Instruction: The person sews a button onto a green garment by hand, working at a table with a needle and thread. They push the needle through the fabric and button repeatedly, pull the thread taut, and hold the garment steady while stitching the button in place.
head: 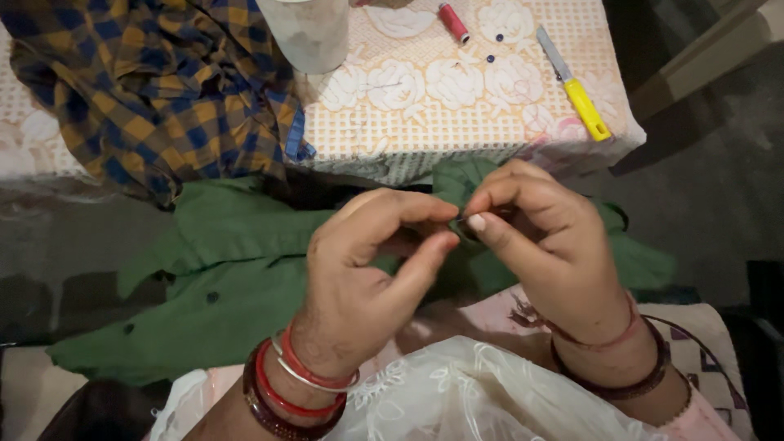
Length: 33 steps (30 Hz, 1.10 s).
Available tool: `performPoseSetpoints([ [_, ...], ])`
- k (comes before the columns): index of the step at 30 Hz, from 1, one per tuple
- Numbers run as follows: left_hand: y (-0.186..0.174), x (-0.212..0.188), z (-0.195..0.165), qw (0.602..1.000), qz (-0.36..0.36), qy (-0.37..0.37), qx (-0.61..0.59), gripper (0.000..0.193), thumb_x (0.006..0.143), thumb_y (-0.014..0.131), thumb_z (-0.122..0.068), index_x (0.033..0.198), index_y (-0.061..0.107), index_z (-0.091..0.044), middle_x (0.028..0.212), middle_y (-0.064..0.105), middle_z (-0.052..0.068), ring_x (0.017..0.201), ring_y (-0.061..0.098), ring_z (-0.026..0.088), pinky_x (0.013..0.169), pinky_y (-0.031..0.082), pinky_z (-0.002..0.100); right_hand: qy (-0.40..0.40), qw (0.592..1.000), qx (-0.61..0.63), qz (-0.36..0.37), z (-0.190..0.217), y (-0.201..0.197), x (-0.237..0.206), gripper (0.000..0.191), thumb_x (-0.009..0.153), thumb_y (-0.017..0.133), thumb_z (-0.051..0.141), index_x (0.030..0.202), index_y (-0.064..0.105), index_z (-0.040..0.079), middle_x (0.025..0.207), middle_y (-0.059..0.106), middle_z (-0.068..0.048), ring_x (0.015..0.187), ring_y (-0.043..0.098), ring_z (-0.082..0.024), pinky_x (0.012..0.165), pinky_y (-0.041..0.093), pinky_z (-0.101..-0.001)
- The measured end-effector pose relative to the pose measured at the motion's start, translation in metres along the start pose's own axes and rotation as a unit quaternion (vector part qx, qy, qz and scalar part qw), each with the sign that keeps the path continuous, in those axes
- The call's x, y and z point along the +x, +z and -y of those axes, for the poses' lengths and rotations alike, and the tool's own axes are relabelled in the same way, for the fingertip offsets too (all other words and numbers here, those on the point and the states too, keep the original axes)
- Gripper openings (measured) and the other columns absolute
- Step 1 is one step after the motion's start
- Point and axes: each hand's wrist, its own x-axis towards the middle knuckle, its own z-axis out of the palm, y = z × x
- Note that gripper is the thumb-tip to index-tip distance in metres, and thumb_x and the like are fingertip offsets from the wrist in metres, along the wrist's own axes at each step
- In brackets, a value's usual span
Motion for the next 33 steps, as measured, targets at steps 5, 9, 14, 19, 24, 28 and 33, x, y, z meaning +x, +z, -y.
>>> performPoseSetpoints([
  [5,0.001,0.001,0.003,1.0,-0.01,0.023,0.01,0.019,0.092,0.075,0.002,0.11,0.071,-0.004,0.106,0.07,0.006,0.091,0.073,0.014,0.081,0.06,0.026,0.019,0.999,0.033,-0.01,-0.012,0.001,-0.008,0.007,0.098,0.067,-0.003,0.104,0.066,-0.002,0.107,0.057,-0.004,0.094,0.054,-0.01,0.082,0.045,-0.0217],
  [9,-0.002,0.006,0.003,0.988,-0.041,0.095,0.116,0.02,0.079,0.082,-0.002,0.096,0.072,-0.006,0.094,0.061,0.011,0.086,0.064,0.024,0.08,0.051,0.034,0.023,0.998,0.052,0.011,-0.019,-0.002,-0.009,0.006,0.099,0.067,-0.003,0.105,0.066,-0.002,0.109,0.057,-0.005,0.099,0.053,-0.012,0.087,0.044,-0.0233],
  [14,-0.011,0.014,0.005,0.982,0.008,0.146,0.118,0.019,0.083,0.08,-0.006,0.098,0.068,-0.006,0.1,0.068,0.009,0.097,0.066,0.027,0.095,0.05,0.039,0.058,0.995,0.079,0.024,-0.025,-0.007,-0.013,0.007,0.098,0.068,-0.002,0.105,0.066,-0.002,0.11,0.058,-0.006,0.1,0.054,-0.013,0.088,0.044,-0.024],
  [19,-0.007,0.01,0.008,0.99,0.019,0.107,0.091,0.018,0.088,0.081,-0.008,0.101,0.069,-0.007,0.096,0.071,0.006,0.092,0.07,0.024,0.087,0.053,0.034,0.055,0.986,0.149,0.048,-0.034,-0.008,-0.016,0.008,0.101,0.065,-0.003,0.109,0.065,-0.002,0.11,0.058,-0.007,0.103,0.053,-0.014,0.095,0.044,-0.0263],
  [24,-0.005,0.004,0.011,0.992,0.007,0.086,0.09,0.02,0.081,0.082,-0.007,0.093,0.067,-0.005,0.092,0.071,0.008,0.086,0.07,0.025,0.079,0.054,0.034,0.077,0.965,0.247,0.038,-0.037,0.0,-0.022,0.003,0.104,0.064,-0.003,0.107,0.063,-0.003,0.107,0.056,-0.009,0.098,0.052,-0.014,0.097,0.044,-0.0281],
  [28,0.0,0.0,0.011,0.995,-0.019,0.054,0.077,0.022,0.087,0.087,-0.011,0.1,0.068,-0.008,0.096,0.071,0.004,0.084,0.071,0.019,0.076,0.056,0.028,0.097,0.95,0.297,0.018,-0.036,0.008,-0.029,0.007,0.104,0.064,-0.002,0.111,0.062,-0.002,0.108,0.055,-0.009,0.107,0.054,-0.018,0.098,0.046,-0.0298],
  [33,0.003,-0.002,0.011,0.992,-0.035,0.076,0.091,0.023,0.08,0.086,-0.007,0.092,0.067,-0.006,0.087,0.069,0.007,0.079,0.07,0.023,0.072,0.055,0.032,0.096,0.955,0.279,0.019,-0.035,0.006,-0.032,0.005,0.105,0.065,-0.001,0.108,0.062,-0.002,0.108,0.055,-0.009,0.1,0.054,-0.015,0.094,0.046,-0.0288],
])
